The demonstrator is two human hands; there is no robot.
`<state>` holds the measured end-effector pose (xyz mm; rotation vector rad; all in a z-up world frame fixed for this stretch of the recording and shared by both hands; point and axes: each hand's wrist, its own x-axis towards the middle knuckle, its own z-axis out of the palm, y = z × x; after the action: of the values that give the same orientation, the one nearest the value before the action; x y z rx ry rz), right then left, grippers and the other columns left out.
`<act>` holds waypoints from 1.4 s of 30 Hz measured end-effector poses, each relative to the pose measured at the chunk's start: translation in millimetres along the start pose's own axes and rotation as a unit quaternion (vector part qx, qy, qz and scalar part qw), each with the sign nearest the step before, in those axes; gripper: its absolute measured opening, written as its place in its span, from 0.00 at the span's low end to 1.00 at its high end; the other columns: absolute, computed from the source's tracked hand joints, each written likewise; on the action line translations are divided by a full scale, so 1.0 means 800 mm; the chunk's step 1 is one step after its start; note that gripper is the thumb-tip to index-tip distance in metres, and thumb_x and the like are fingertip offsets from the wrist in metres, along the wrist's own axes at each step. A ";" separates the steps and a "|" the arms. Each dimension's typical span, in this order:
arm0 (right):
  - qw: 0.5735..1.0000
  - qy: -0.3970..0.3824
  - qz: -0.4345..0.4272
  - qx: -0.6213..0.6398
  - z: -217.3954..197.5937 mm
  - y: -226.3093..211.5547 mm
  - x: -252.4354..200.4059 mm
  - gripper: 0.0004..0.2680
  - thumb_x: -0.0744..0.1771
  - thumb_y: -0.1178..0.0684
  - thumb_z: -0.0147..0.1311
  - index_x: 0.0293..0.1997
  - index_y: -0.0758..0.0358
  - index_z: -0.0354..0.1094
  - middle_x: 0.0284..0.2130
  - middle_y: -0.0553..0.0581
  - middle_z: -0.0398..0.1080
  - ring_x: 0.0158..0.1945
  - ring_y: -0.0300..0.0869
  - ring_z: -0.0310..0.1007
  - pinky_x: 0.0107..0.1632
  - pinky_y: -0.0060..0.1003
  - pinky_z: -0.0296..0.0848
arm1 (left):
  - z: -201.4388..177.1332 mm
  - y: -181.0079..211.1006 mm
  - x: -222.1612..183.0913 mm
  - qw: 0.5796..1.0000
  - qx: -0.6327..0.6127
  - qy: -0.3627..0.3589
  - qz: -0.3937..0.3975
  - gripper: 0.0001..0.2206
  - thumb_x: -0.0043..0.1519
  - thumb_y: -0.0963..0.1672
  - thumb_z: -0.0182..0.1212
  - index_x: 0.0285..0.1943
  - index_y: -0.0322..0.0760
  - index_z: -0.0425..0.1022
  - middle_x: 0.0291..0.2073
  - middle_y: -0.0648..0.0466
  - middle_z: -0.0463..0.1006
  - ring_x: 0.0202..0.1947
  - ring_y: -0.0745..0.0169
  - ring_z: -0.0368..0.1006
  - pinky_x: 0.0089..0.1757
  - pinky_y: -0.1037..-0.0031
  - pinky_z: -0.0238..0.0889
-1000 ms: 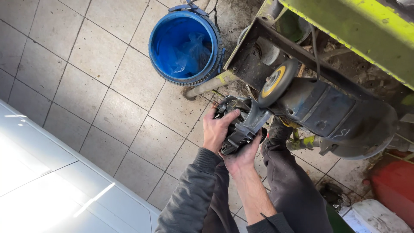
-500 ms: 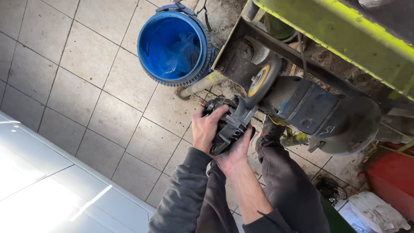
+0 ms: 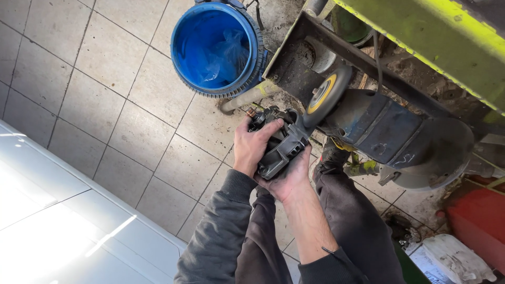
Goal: Cleaning an automotive alternator using a wire wheel on a bench grinder.
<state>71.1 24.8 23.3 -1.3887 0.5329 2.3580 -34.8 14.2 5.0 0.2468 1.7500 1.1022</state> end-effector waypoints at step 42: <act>0.412 0.061 -0.291 -0.861 -0.035 0.002 -0.089 0.44 0.49 0.48 0.76 0.69 0.69 0.52 0.58 0.69 0.66 0.62 0.56 0.66 0.63 0.43 0.65 | -0.086 -0.131 -0.075 0.920 -0.364 0.025 -0.143 0.13 0.59 0.43 0.66 0.47 0.28 0.75 0.34 0.50 0.79 0.32 0.61 0.77 0.36 0.68 0.74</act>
<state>124.0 1.7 73.8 -1.5618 -2.6273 1.4449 -31.0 -119.6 -32.0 -0.4847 1.2503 1.4549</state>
